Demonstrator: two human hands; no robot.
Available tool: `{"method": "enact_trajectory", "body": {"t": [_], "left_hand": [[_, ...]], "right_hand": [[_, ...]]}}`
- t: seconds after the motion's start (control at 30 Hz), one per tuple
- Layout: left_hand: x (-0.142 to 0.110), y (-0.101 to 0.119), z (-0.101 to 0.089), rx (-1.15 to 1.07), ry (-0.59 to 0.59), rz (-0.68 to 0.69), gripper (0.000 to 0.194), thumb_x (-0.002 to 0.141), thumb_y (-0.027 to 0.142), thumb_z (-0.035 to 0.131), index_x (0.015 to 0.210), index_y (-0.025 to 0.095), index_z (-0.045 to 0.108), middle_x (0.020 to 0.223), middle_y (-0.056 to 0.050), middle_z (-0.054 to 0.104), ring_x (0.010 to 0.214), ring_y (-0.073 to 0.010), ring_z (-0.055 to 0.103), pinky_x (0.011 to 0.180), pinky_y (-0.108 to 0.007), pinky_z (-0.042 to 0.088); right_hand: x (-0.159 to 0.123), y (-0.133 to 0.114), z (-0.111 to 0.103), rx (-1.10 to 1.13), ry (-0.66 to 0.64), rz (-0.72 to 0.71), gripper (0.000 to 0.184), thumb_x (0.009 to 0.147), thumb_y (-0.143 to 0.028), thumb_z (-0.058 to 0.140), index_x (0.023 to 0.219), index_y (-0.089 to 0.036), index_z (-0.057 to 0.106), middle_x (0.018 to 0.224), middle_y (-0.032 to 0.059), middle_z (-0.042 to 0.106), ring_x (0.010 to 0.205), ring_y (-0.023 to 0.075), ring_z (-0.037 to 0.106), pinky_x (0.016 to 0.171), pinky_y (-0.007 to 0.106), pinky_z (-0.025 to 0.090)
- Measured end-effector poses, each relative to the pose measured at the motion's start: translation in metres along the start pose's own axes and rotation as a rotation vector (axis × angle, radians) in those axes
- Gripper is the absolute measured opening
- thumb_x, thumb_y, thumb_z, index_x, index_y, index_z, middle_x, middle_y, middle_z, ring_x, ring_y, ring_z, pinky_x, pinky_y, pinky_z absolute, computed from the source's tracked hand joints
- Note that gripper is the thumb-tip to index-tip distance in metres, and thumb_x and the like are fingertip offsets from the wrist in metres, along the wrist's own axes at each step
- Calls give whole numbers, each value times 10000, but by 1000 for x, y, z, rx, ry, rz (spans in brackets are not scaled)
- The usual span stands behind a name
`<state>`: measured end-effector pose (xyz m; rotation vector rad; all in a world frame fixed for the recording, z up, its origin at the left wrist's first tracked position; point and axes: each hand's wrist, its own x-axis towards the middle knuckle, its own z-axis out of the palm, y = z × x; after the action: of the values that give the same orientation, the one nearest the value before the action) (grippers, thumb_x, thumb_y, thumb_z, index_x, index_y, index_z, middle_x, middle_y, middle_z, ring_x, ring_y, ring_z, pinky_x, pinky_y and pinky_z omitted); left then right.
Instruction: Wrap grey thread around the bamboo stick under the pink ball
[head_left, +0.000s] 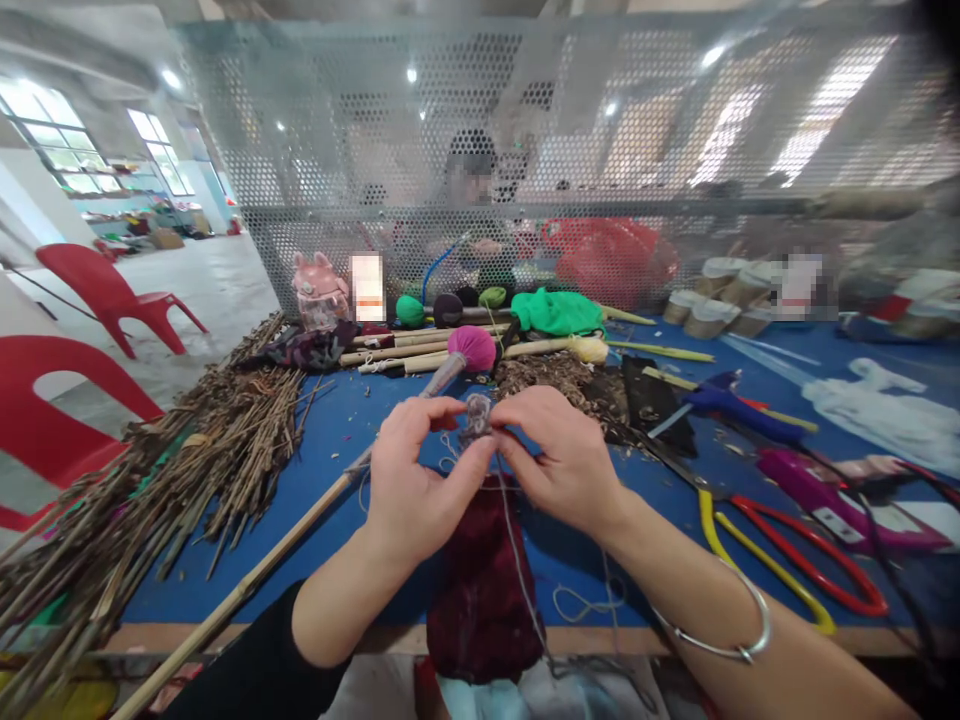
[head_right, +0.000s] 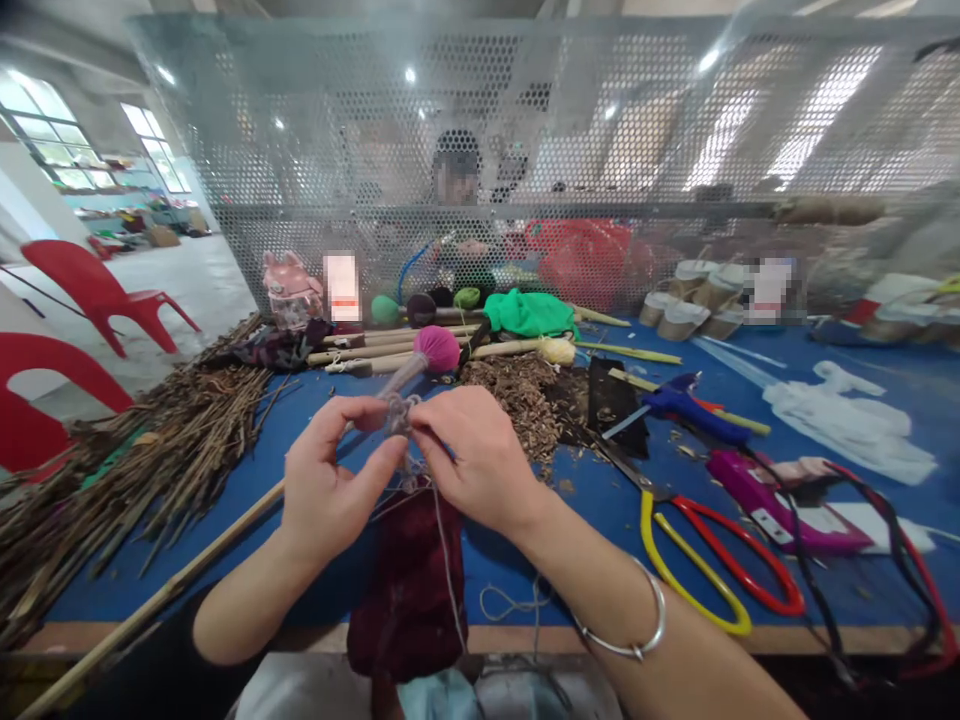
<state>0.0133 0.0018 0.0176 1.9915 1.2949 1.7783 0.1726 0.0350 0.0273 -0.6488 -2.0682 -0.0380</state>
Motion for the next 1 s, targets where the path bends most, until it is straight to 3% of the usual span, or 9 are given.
{"method": "enact_trajectory", "body": {"t": [0.1,0.23,0.3,0.53,0.83,1.0], "left_hand": [[2,0,3,-50,-44,-141,68,762,245,620,772,180,635,760,-16,632,740,-148,556,728,-275,423],[7,-1,3,-391,-77,-512,139,758,295,630,726,162,653,665,1,626,629,-116,537,642,-233,423],[9,-1,2,-522,-79,-604,152,727,301,666,709,151,654,641,9,614,599,-101,520,612,-213,413],[8,-1,2,-631,-83,-608,145,695,289,707,692,151,662,646,11,609,608,-92,507,615,-202,412],[5,-8,5,-906,10,-598,121,747,280,665,728,162,640,672,14,553,641,-83,478,650,-197,405],[6,-6,-1,-806,131,-493,115,783,288,608,742,180,609,738,4,558,704,-101,500,706,-214,421]], "right_hand": [[-2,1,0,-9,-13,-42,93,807,-128,529,834,-197,585,787,38,653,761,162,578,745,318,432],[-4,-2,-2,33,26,-5,116,771,-142,558,863,-208,580,798,37,643,789,180,581,745,335,440],[-4,-5,-2,41,66,-6,159,750,-158,578,899,-212,581,828,43,642,816,194,581,756,351,442],[-2,-6,-1,-9,72,-48,116,774,-122,587,842,-212,614,786,29,638,747,162,564,741,343,418],[-6,-4,-5,-41,157,-133,130,786,-116,572,834,-228,619,771,30,622,728,169,556,734,365,431],[-5,-3,-6,-32,151,-145,143,797,-117,553,843,-234,620,789,37,631,738,177,565,745,377,438]]}}
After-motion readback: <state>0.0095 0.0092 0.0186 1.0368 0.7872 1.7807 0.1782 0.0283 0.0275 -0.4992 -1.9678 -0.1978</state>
